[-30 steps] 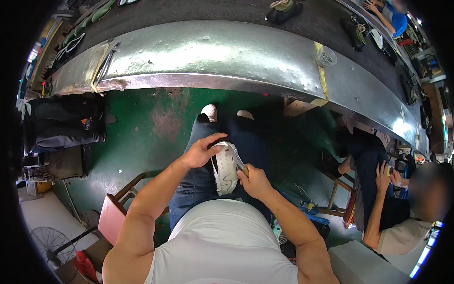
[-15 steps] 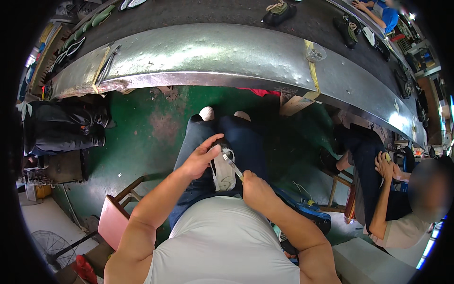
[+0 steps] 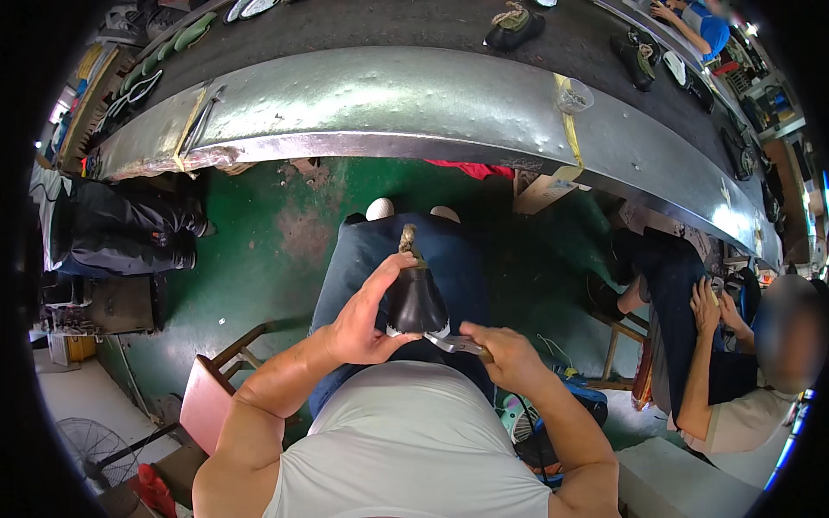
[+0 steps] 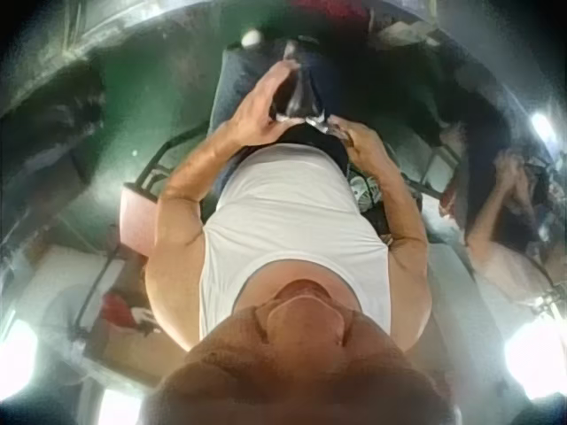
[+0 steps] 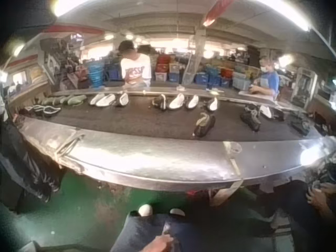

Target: Manually shaping, lasting, and adjusting shoe components using hand tools on an industrial conveyor line.

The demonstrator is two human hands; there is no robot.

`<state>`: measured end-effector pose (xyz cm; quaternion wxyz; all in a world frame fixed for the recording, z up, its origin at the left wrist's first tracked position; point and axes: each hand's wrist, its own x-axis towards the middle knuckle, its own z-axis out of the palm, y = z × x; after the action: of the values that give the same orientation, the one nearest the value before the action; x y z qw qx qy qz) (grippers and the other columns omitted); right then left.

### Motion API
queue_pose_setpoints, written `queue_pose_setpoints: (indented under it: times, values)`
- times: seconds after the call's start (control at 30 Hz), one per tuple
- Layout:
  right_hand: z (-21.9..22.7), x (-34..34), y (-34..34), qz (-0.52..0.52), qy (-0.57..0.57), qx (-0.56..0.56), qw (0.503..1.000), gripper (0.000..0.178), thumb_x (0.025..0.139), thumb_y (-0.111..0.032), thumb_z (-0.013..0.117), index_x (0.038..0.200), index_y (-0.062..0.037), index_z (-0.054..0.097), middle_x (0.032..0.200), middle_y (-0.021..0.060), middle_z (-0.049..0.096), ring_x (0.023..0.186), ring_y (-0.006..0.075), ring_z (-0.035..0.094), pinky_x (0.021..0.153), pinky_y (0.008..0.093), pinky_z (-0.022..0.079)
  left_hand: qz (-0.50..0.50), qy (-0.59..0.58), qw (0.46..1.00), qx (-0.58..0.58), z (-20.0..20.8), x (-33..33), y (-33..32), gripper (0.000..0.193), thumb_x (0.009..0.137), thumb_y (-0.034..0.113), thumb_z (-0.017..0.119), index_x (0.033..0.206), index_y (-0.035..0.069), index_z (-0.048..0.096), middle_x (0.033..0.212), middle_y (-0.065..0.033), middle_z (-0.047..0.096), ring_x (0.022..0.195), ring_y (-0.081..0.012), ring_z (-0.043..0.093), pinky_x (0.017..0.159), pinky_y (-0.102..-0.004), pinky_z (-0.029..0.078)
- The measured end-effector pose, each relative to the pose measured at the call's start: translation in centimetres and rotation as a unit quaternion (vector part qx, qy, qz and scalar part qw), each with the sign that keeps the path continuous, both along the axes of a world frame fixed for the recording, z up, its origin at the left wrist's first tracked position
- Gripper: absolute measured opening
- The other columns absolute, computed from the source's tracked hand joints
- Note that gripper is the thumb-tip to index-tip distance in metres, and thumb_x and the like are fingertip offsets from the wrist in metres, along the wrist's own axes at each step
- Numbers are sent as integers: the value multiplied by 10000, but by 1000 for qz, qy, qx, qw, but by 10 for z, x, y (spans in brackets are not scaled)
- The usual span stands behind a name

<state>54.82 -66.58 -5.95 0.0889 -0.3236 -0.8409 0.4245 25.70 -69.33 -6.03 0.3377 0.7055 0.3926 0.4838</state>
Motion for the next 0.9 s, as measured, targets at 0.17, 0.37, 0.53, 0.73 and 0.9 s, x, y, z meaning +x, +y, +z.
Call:
queue_pose_setpoints:
  times: [0.17, 0.37, 0.53, 0.73, 0.9]
  values:
    - [-18, 24, -8, 37, 1, -263, 964, 418, 892, -82, 674, 1302, -21, 614, 976, 141, 672, 739, 173, 602, 708, 298, 487, 31, 72, 981, 176, 15, -11, 12, 1088, 649, 54, 888, 1508, 59, 219, 1408, -339, 415, 1299, -537, 444, 1092, -676, 310]
    - [-23, 24, -1, -118, 171, -350, 914, 352, 957, -116, 625, 1281, -6, 545, 984, 49, 596, 900, 145, 611, 808, 291, 495, 36, 119, 967, 220, 36, -12, 8, 857, 651, 57, 888, 1318, 18, 351, 1337, -363, 456, 1215, -572, 506, 1063, -695, 336]
    - [-33, 0, 11, -178, 297, -377, 859, 438, 915, -143, 702, 1276, -21, 485, 989, 42, 579, 825, 105, 581, 747, 276, 502, 18, 115, 961, 251, 41, -2, 9, 728, 665, 57, 878, 1237, 4, 429, 1335, -361, 458, 1203, -576, 509, 1047, -677, 370]
    - [-33, -54, 26, -173, 259, -182, 933, 646, 783, -306, 851, 1234, 4, 508, 1116, 146, 658, 927, 200, 665, 728, 332, 526, 82, 54, 994, -56, 20, 3, 29, 644, 837, 89, 766, 1410, 0, 487, 1301, -245, 571, 1198, -320, 589, 1033, -396, 458]
    - [-100, -87, 35, -275, 37, -160, 947, 502, 877, -406, 711, 1036, 43, 553, 891, 252, 663, 864, 380, 683, 752, 434, 521, 139, -55, 918, -368, -106, 14, 24, 494, 972, 221, 639, 1390, -7, 508, 1132, -149, 697, 1032, -198, 651, 929, -326, 497]
